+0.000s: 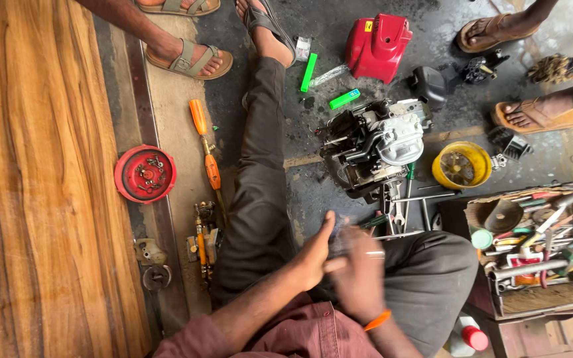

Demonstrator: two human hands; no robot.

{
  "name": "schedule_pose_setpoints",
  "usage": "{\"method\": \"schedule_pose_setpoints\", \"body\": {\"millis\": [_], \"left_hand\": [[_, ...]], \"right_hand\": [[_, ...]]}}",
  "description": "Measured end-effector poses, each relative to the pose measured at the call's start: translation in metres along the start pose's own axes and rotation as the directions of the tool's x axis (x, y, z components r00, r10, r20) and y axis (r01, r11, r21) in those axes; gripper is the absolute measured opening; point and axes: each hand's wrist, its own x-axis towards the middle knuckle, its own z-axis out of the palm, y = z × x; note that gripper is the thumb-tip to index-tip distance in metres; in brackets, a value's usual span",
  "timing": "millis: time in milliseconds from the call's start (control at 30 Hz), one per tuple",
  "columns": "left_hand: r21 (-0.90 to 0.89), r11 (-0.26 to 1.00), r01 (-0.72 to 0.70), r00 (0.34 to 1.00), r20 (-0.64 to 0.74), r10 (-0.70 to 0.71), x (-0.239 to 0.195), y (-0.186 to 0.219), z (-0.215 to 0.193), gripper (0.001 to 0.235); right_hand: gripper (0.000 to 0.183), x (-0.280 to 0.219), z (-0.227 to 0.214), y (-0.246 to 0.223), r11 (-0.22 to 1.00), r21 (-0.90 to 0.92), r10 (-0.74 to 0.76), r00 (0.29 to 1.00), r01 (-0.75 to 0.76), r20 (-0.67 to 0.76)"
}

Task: The person cleans and assembles parts of a small engine on a workshop floor. They use a cloth to wipe various metal components, handle the cylinder head, and fit internal parts back into the engine block while sitting on the ground.

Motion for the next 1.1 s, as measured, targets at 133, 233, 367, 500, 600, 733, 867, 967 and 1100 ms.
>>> {"method": "schedule_pose_setpoints", "body": {"millis": [133, 233, 367, 500, 600, 733, 867, 967, 1100], "left_hand": [[0.195, 0.934, -0.299, 0.931, -0.153, 0.33, 0.022, 0.013, -0.007, 0.06], [0.349, 0.798, -0.492, 0.746, -0.303, 0.593, 0.023, 0.047, -0.008, 0.041], [0.478, 0.498, -0.723, 0.543, -0.052, 0.838, 0.017, 0.063, 0.05, 0.019], [0.646, -0.201, -0.737, 0.121, 0.418, 0.9, -0.007, 0.051, 0.078, 0.041], [0.701, -0.324, -0.636, 0.06, 0.463, 0.885, 0.012, 0.064, 0.08, 0.053], [0.708, -0.452, -0.543, 0.13, 0.603, 0.787, 0.011, 0.071, 0.045, 0.05], [0.674, -0.324, -0.664, 0.269, 0.62, 0.737, 0.015, 0.057, 0.013, 0.049], [0.751, -0.276, -0.6, 0.352, 0.557, 0.752, 0.01, 0.057, -0.002, 0.042], [0.765, -0.169, -0.622, 0.338, 0.456, 0.823, 0.0, 0.067, 0.023, 0.051]], "right_hand": [[0.03, 0.025, -0.036, -0.019, 0.995, 0.1, -0.014, 0.994, 0.004, 0.107], [0.03, 0.051, -0.077, 0.004, 0.835, 0.456, 0.348, 0.938, -0.308, -0.003], [0.024, 0.126, -0.114, 0.03, 0.931, 0.354, 0.225, 0.902, -0.088, -0.368], [0.029, 0.203, -0.12, 0.034, 0.916, 0.401, 0.086, 0.959, 0.031, -0.271], [0.033, 0.226, -0.101, 0.033, 0.987, 0.161, -0.009, 0.997, 0.022, -0.078], [0.028, 0.223, -0.084, 0.026, 1.0, 0.008, 0.012, 1.0, -0.012, 0.026], [0.029, 0.225, -0.088, 0.028, 0.999, 0.007, -0.041, 0.999, 0.041, 0.021], [0.029, 0.225, -0.091, 0.021, 1.0, 0.024, -0.005, 1.0, 0.005, 0.028], [0.029, 0.226, -0.088, 0.02, 1.0, 0.012, 0.0, 1.0, 0.0, 0.026]]}}
